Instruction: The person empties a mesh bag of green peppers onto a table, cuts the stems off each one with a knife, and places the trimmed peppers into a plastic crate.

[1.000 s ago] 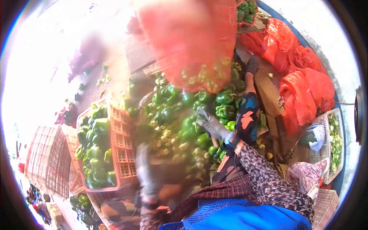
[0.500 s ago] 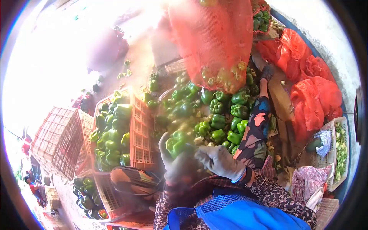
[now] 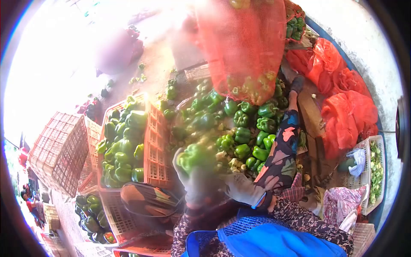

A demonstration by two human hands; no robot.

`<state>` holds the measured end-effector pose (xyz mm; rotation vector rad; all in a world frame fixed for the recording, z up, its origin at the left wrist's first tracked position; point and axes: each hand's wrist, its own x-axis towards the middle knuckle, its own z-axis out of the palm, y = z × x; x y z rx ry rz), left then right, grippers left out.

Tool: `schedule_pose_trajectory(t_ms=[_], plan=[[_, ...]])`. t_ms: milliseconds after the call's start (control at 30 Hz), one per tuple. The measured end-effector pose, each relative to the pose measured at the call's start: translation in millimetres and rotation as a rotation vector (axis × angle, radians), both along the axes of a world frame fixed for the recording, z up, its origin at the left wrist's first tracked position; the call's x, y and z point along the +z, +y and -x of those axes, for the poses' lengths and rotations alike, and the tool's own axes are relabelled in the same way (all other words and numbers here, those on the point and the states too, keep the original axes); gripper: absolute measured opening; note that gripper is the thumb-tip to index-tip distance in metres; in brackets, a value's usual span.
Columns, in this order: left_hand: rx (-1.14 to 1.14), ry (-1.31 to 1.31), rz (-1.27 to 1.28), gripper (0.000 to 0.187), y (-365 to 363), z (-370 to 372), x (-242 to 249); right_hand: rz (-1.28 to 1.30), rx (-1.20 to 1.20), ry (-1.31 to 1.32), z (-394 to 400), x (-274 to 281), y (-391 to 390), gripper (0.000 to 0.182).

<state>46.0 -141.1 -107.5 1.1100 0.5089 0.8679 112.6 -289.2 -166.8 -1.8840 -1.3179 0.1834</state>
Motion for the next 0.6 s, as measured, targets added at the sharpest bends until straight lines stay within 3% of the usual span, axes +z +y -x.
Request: schedule_pose_trajectory(t_ms=[33,67,100,167,200,233,300,333,367,467,567,600], plan=[[-0.017,-0.082,0.036,0.081,10,1,-4,-0.088,-0.011,-0.222,-1,-23,-1,0.02],[-0.018,-0.082,0.041,0.082,19,6,-7,0.275,0.119,0.139,-13,-59,2,0.025],[-0.008,-0.105,0.036,0.082,34,3,-6,0.26,0.126,0.116,-26,-37,13,0.025],[-0.063,-0.094,0.066,0.088,32,4,-9,-0.097,-0.045,0.402,-41,46,12,0.057],[-0.13,-0.019,0.016,0.093,23,1,-6,-0.148,0.022,0.33,-49,72,17,0.071],[-0.204,0.059,-0.038,0.098,19,-1,-2,-0.158,0.005,0.334,-54,75,21,0.071],[-0.393,0.045,0.146,0.113,10,-1,2,-0.023,0.139,0.716,-59,75,24,0.086],[-0.474,0.086,0.224,0.112,5,2,13,0.021,0.195,0.834,-65,62,26,0.095],[-0.547,0.129,0.312,0.11,1,5,20,0.036,0.182,0.845,-66,51,20,0.095],[-0.641,0.213,0.306,0.101,-6,15,-1,0.101,0.134,0.41,-64,43,0,0.083],[-0.633,0.196,0.263,0.09,-20,17,-23,0.226,0.22,0.459,-71,58,-15,0.073],[-0.641,0.19,0.198,0.086,-18,18,-34,0.164,0.219,0.477,-68,49,-19,0.067]])
